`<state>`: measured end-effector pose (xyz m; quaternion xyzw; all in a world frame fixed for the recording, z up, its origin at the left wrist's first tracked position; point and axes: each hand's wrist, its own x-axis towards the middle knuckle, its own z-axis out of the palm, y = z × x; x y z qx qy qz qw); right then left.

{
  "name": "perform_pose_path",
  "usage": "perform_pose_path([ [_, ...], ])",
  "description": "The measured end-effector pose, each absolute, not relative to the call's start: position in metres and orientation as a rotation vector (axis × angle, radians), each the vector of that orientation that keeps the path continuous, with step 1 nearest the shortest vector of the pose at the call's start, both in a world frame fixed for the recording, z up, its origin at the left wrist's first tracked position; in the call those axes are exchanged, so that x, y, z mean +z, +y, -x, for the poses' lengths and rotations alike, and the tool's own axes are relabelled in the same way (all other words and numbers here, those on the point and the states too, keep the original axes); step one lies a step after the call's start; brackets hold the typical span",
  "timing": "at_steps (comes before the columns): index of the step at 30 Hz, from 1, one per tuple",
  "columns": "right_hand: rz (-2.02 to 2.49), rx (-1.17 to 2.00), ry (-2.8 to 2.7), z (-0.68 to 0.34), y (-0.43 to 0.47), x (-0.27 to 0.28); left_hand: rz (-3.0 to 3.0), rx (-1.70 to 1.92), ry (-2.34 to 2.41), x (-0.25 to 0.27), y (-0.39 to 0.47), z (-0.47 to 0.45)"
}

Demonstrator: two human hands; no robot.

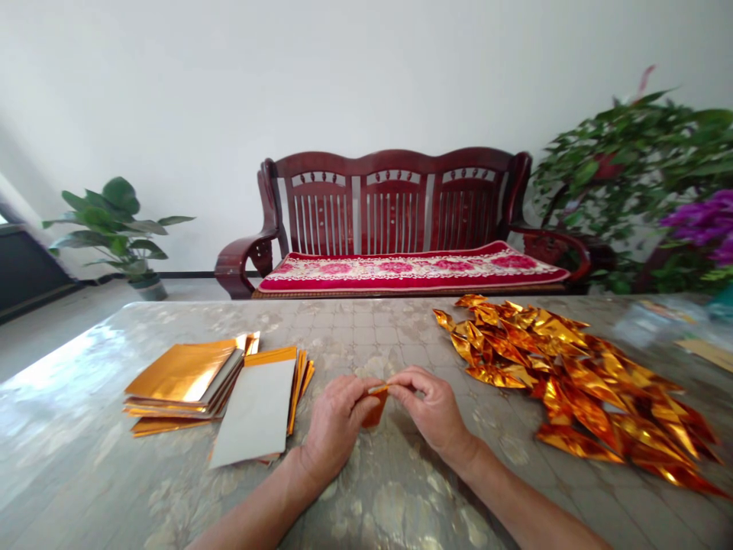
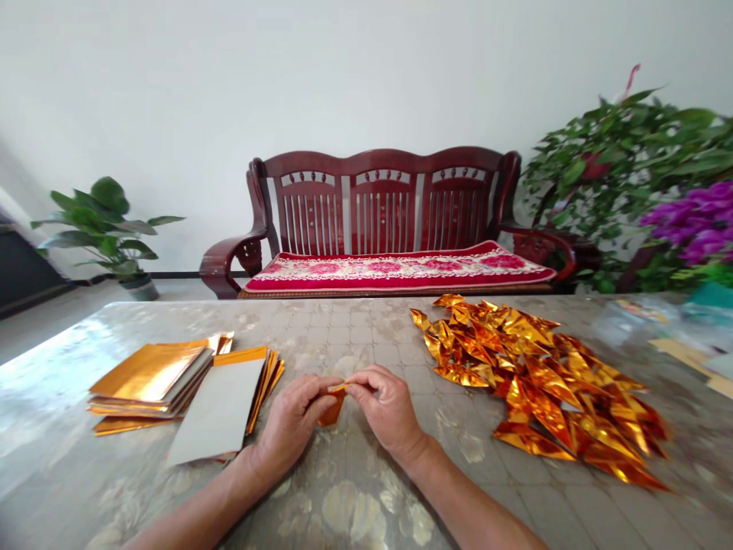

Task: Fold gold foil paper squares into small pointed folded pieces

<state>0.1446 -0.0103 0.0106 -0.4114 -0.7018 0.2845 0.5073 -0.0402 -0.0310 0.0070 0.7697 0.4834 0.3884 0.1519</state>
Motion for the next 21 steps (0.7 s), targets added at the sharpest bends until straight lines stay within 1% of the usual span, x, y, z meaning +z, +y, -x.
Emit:
perform_pose_path([
  [10, 1.101, 0.538, -1.863, -0.147, -0.016, 0.010, -2.343, 1.066, 1.459, 0.011, -0.033, 0.038],
  [13, 1.128, 0.548, -1.861, -0.146, -0.017, 0.010, -2.349, 1.034, 1.470, 0.011, -0.033, 0.037],
  [15, 1.144, 0.677, -1.779, -0.145, -0.016, 0.009, -2.287, 1.038, 1.485, 0.010, -0.033, 0.036],
  [19, 1.090, 1.192, -1.353, -0.142, -0.009, 0.006, -2.050, 1.056, 1.483, 0.009, -0.032, 0.034],
  [21, 1.041, 1.340, -1.182, -0.141, -0.007, 0.004, -1.943, 1.064, 1.441, 0.007, -0.031, 0.033],
])
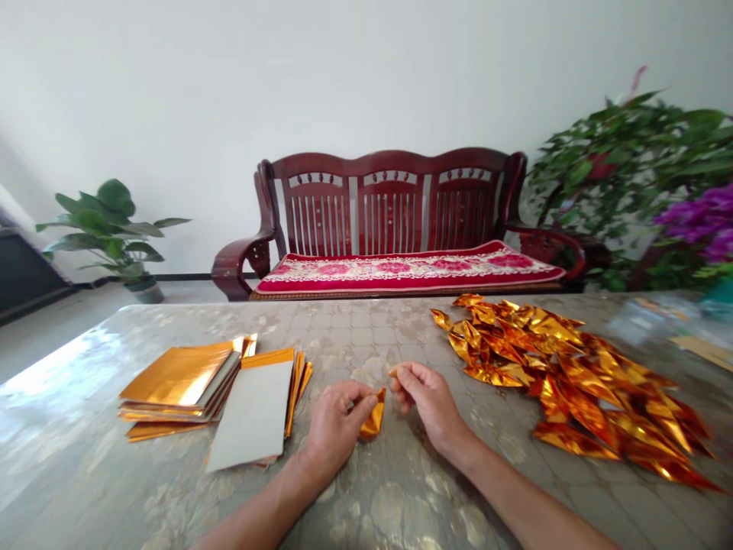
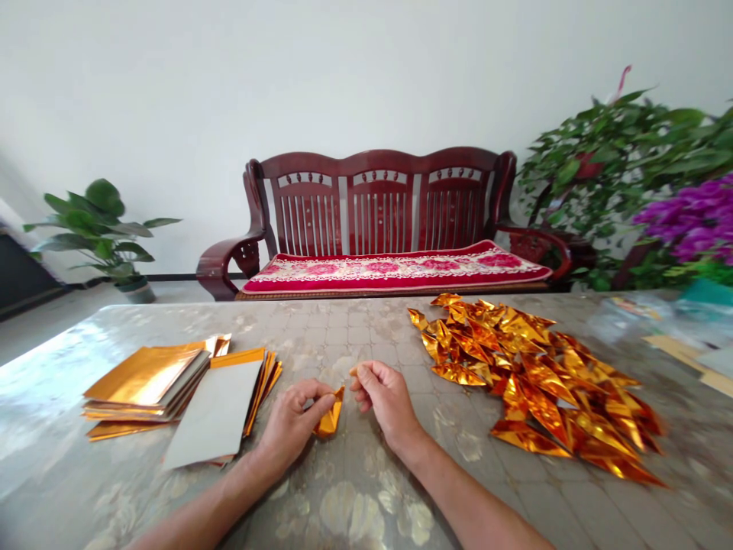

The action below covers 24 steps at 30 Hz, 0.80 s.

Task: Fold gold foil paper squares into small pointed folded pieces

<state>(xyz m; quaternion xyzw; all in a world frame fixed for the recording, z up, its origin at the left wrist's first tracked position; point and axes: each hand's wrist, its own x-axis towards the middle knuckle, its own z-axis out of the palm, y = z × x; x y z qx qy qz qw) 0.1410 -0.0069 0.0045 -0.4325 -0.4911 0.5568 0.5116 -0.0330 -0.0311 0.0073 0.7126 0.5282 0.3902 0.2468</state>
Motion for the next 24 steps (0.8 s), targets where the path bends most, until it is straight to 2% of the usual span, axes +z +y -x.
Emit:
perform_pose_path([
  [8, 0.869, 1.698, -1.077, -0.136, -0.013, 0.002, -1.610, 1.101, 1.264, 0.002, -0.030, 0.031],
  [13, 0.818, 1.756, -1.019, -0.134, -0.015, 0.002, -1.572, 1.115, 1.271, 0.004, -0.031, 0.030],
  [17, 0.856, 1.688, -1.056, -0.131, -0.017, 0.001, -1.578, 1.116, 1.323, 0.006, -0.033, 0.028],
  [24, 1.086, 1.389, -1.190, -0.127, -0.019, 0.000, -1.785, 1.154, 1.468, 0.004, -0.031, 0.028],
])
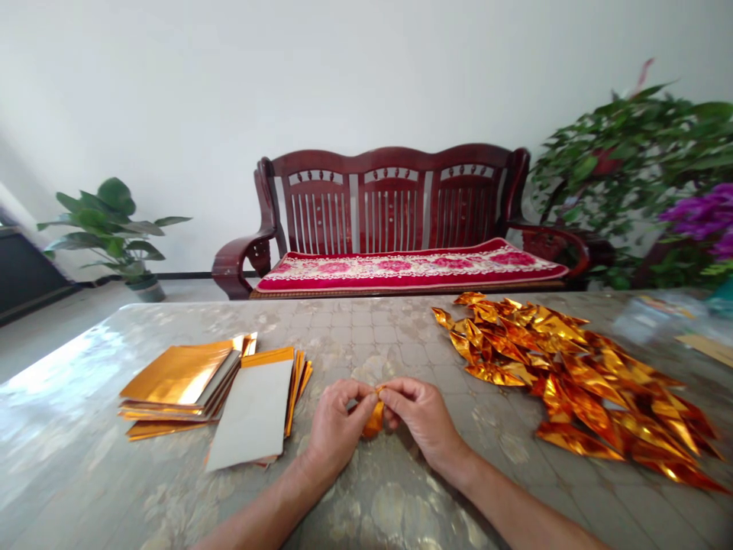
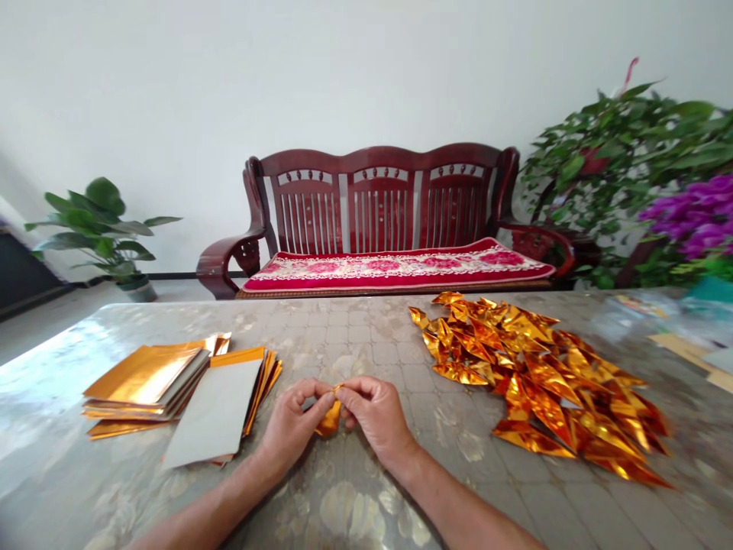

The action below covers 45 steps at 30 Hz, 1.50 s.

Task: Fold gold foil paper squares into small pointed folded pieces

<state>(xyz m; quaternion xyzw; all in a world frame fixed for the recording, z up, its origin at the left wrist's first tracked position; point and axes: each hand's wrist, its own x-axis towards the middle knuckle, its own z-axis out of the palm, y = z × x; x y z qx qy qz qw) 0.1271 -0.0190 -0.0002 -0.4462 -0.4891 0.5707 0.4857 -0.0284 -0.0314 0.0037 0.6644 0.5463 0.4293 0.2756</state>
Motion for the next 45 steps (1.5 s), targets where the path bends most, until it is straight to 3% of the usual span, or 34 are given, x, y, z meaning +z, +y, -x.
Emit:
perform_pose_path([
  [7, 1.142, 1.166, -1.335, -0.132, -0.019, 0.004, -1.875, 1.128, 1.483, 0.003, -0.034, 0.027],
  [13, 1.094, 1.336, -1.292, -0.129, -0.019, 0.003, -1.843, 1.114, 1.457, 0.004, -0.029, 0.027],
  [32, 1.120, 1.349, -0.960, -0.143, -0.004, 0.000, -1.504, 1.108, 0.886, 0.003, -0.021, 0.049],
  [45, 1.111, 1.313, -1.000, -0.143, -0.004, 0.000, -1.759, 1.107, 1.064, 0.012, -0.023, 0.050],
])
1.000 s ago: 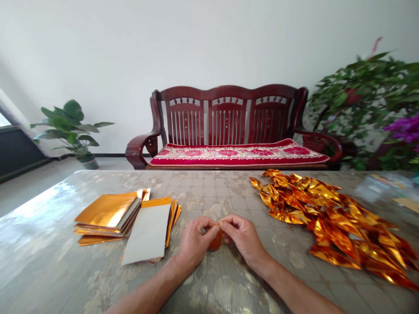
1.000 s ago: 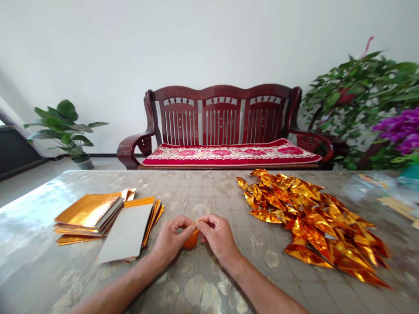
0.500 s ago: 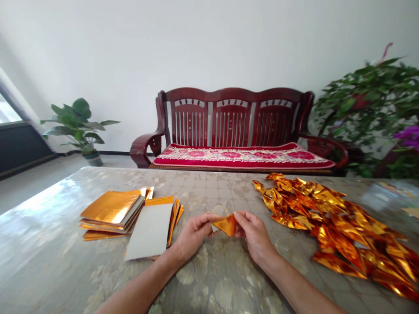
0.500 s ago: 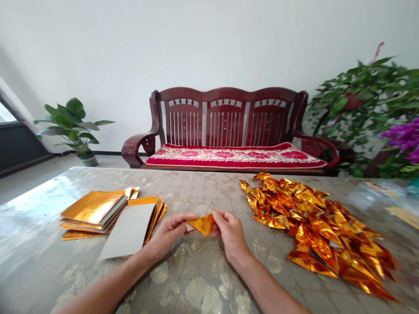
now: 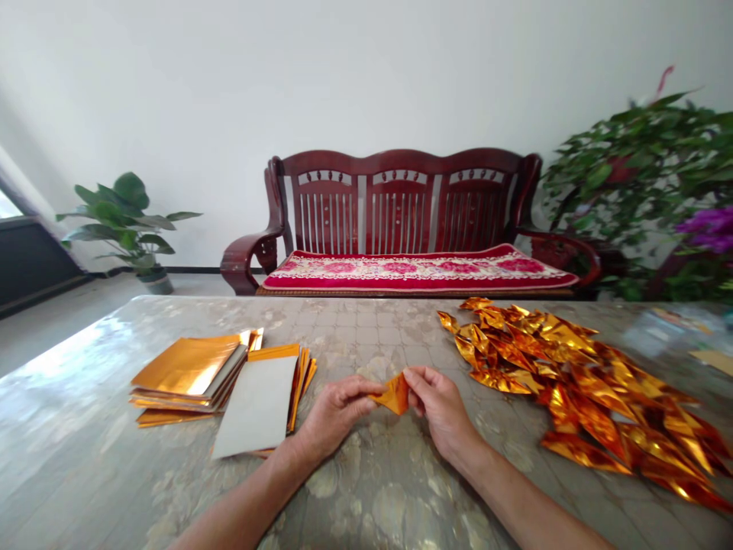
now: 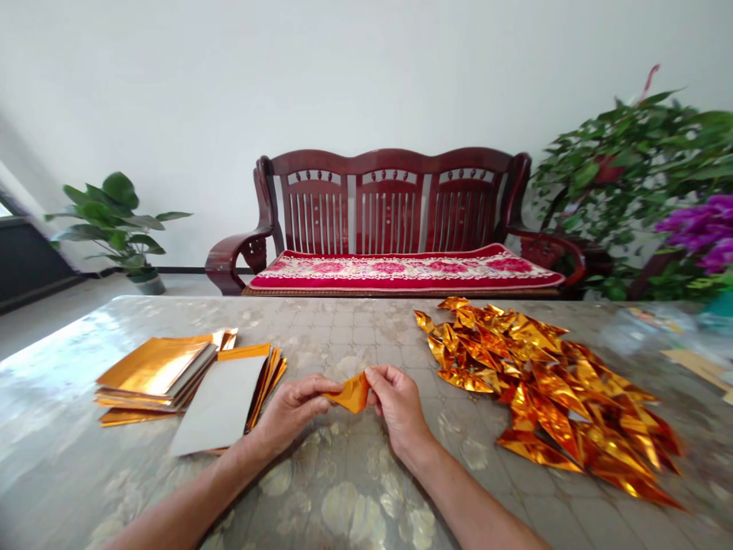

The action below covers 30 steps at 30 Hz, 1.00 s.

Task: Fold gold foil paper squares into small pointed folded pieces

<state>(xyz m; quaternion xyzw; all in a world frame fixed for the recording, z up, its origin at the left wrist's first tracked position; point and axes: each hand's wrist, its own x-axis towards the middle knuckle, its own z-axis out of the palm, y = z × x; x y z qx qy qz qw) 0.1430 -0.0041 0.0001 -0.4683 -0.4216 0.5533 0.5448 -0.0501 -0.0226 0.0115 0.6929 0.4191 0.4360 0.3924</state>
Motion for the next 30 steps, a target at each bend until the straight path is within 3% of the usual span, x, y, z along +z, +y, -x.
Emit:
perform_pose_path([
  [11, 1.122, 1.258, -1.100, -0.145, -0.004, 0.000, -1.783, 1.221, 1.283, -0.003, -0.018, 0.052],
  [30, 1.211, 1.036, -1.464, -0.151, -0.002, 0.002, -1.567, 1.067, 1.486, -0.004, -0.017, 0.057],
])
